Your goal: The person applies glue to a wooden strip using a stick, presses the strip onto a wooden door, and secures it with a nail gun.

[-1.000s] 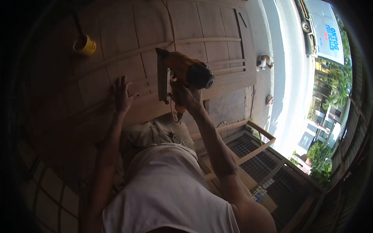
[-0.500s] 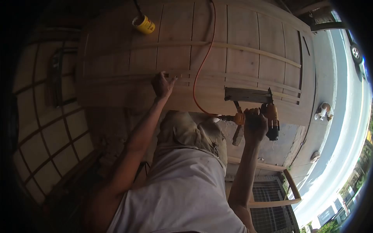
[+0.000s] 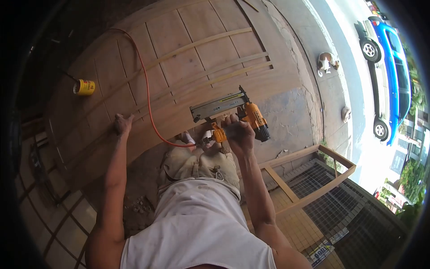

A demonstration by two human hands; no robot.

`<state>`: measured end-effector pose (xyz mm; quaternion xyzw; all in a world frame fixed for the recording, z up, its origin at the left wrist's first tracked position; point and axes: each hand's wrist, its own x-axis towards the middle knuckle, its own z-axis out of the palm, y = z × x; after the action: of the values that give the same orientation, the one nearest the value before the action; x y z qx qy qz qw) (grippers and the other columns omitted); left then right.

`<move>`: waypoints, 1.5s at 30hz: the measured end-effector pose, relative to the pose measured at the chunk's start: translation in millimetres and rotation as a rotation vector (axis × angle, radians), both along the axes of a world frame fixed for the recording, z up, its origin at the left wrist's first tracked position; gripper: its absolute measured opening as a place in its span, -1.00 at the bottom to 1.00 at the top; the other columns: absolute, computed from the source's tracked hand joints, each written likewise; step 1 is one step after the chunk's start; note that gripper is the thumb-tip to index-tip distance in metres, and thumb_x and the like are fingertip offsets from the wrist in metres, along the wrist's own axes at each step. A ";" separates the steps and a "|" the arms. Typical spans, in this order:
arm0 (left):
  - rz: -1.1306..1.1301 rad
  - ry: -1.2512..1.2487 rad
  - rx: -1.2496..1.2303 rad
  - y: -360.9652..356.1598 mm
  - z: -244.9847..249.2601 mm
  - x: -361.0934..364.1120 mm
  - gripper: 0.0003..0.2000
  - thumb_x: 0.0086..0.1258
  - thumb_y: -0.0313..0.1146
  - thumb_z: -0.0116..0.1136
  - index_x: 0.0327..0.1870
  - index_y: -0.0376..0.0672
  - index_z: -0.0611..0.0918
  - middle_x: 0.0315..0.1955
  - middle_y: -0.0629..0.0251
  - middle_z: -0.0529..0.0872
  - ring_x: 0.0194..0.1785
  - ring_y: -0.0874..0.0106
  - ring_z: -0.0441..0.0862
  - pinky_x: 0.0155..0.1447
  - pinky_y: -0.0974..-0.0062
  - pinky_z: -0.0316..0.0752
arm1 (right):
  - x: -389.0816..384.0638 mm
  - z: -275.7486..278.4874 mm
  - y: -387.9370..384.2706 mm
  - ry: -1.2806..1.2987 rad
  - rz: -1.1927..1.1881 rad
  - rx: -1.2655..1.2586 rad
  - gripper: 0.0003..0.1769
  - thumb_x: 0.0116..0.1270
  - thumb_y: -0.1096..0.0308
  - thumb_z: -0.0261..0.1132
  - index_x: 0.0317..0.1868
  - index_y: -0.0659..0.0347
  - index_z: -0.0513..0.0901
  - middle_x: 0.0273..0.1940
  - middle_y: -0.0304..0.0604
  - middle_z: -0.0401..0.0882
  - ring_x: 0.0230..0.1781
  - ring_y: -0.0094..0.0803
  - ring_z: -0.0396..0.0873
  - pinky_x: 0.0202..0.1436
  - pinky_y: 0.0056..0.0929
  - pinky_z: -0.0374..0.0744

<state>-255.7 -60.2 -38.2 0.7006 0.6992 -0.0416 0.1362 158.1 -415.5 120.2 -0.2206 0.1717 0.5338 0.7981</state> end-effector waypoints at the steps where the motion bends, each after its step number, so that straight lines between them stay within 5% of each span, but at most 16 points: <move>1: 0.014 0.006 -0.003 -1.8 -5.8 1.5 -0.22 0.34 0.20 0.57 0.29 -0.28 0.54 0.11 -0.18 0.80 0.17 -0.12 0.82 0.25 -0.04 0.72 | -0.8 1.9 0.5 -0.058 -0.018 0.031 -0.75 0.40 0.31 0.37 -0.09 0.29 0.55 -0.10 -0.19 0.46 0.13 -0.20 0.45 0.59 -0.15 0.38; 4: 0.046 -0.012 0.019 -3.3 -14.7 2.4 -0.23 0.34 0.19 0.57 0.29 -0.29 0.56 0.11 -0.17 0.80 0.19 -0.10 0.82 0.27 -0.04 0.71 | -7.5 6.4 1.1 -0.062 0.010 0.029 -0.77 0.42 0.32 0.35 -0.08 0.31 0.59 -0.07 -0.20 0.50 0.15 -0.20 0.48 0.62 -0.12 0.38; 7: 0.020 -0.053 0.041 1.8 -17.4 -9.6 -0.21 0.28 0.22 0.59 0.25 -0.30 0.58 0.14 -0.18 0.79 0.20 -0.10 0.81 0.28 -0.02 0.71 | -20.7 3.0 2.7 -0.106 0.008 0.047 -0.64 0.43 0.34 0.40 0.18 0.30 0.70 0.11 -0.13 0.80 0.28 -0.14 0.67 0.69 -0.12 0.39; 18: 0.088 -0.328 -0.052 20.7 -17.4 -51.3 -0.15 0.14 0.24 0.64 0.19 -0.33 0.58 0.09 -0.05 0.80 0.21 0.04 0.79 0.32 0.14 0.64 | -34.1 -11.4 -5.8 -0.015 0.106 0.094 -0.68 0.41 0.33 0.37 0.07 0.35 0.65 0.07 -0.10 0.68 0.33 -0.10 0.56 0.67 -0.09 0.39; 21: 0.307 -0.863 -0.227 24.1 1.2 -64.9 -0.18 0.23 0.20 0.62 0.26 -0.31 0.58 0.04 0.08 0.78 0.15 0.23 0.76 0.38 0.26 0.56 | -13.4 -24.0 -9.4 -0.041 0.168 0.101 -0.67 0.38 0.33 0.41 0.06 0.33 0.65 0.01 -0.15 0.63 0.25 -0.13 0.56 0.61 -0.13 0.39; 24: 0.283 -0.972 -0.117 5.7 70.1 -15.9 -0.21 0.28 0.18 0.62 0.28 -0.30 0.58 -0.07 0.22 0.77 0.06 0.39 0.70 0.38 0.38 0.49 | 11.6 -51.3 -12.1 -0.017 0.131 0.025 -0.72 0.36 0.36 0.41 0.00 0.29 0.64 -0.05 -0.19 0.59 0.17 -0.18 0.58 0.60 -0.15 0.39; 28: 0.147 -0.782 -0.200 -31.9 119.2 130.8 -0.16 0.25 0.29 0.61 0.24 -0.30 0.59 -0.15 0.22 0.80 0.00 0.32 0.78 0.22 0.31 0.62 | 65.2 -124.8 -13.6 0.012 0.168 0.257 -0.70 0.39 0.36 0.37 0.07 0.28 0.70 0.04 -0.14 0.74 0.24 -0.09 0.63 0.61 -0.06 0.45; 29: 0.057 -0.738 -0.135 -31.1 45.8 149.3 -0.14 0.24 0.37 0.57 0.21 -0.29 0.61 -0.14 0.10 0.84 0.00 0.20 0.85 0.12 0.18 0.69 | 76.3 -134.2 -12.2 0.025 0.169 0.224 -0.70 0.38 0.37 0.37 0.08 0.29 0.72 0.06 -0.13 0.76 0.25 -0.09 0.65 0.60 -0.05 0.47; 31: 0.036 -0.466 -0.111 -66.7 83.5 249.1 -0.18 0.24 0.40 0.56 0.15 -0.25 0.63 -0.11 -0.03 0.86 0.01 0.08 0.87 0.08 0.12 0.73 | 91.9 -150.4 -13.3 0.048 0.168 0.152 -0.68 0.38 0.38 0.36 0.11 0.29 0.74 0.10 -0.11 0.80 0.25 -0.09 0.68 0.59 -0.03 0.50; 34: -0.046 -0.301 0.000 -92.2 35.3 322.8 -0.24 0.25 0.36 0.55 0.09 -0.22 0.66 -0.06 -0.10 0.87 0.07 -0.01 0.87 0.13 0.05 0.72 | 114.6 -168.1 -13.8 0.109 0.198 0.132 -0.64 0.39 0.40 0.35 0.15 0.32 0.77 0.16 -0.08 0.83 0.27 -0.09 0.72 0.61 0.00 0.52; 37: -0.070 -0.209 0.119 -99.5 10.2 358.1 -0.34 0.24 0.30 0.58 -0.02 -0.16 0.69 -0.10 0.00 0.84 0.01 -0.01 0.83 0.17 0.01 0.66 | 133.5 -184.4 -20.1 0.118 0.182 0.030 -0.68 0.39 0.41 0.34 0.08 0.36 0.79 0.17 -0.04 0.83 0.30 0.00 0.74 0.55 0.07 0.62; 38: -0.102 -0.196 0.157 -101.4 7.5 360.8 -0.35 0.24 0.29 0.59 -0.03 -0.15 0.69 -0.11 0.02 0.83 -0.01 -0.01 0.81 0.15 0.00 0.65 | 137.4 -194.0 -22.0 0.116 0.184 0.003 -0.57 0.34 0.43 0.36 0.22 0.28 0.72 0.16 -0.07 0.80 0.24 -0.02 0.72 0.58 0.09 0.57; 42: -0.165 -0.135 0.314 -105.0 -9.2 362.1 -0.39 0.29 0.27 0.59 -0.06 -0.15 0.69 -0.11 0.05 0.79 -0.03 0.00 0.78 0.11 -0.01 0.64 | 163.0 -191.1 -11.1 0.176 0.215 0.077 -0.56 0.35 0.44 0.35 0.25 0.27 0.68 0.16 -0.09 0.78 0.24 -0.04 0.73 0.57 0.06 0.59; 45: -0.085 -0.193 0.213 -105.1 -6.6 362.3 -0.43 0.33 0.22 0.60 -0.11 -0.16 0.68 -0.15 0.06 0.75 -0.04 -0.02 0.75 0.09 -0.01 0.63 | 183.8 -183.0 -7.4 0.127 0.196 0.124 -0.54 0.36 0.43 0.35 0.27 0.28 0.65 0.16 -0.09 0.78 0.25 -0.06 0.73 0.57 0.06 0.59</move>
<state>106.6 -165.3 -44.8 0.7410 0.6529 0.0945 0.1257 341.9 -422.9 -62.8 -0.1523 0.1659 0.6317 0.7418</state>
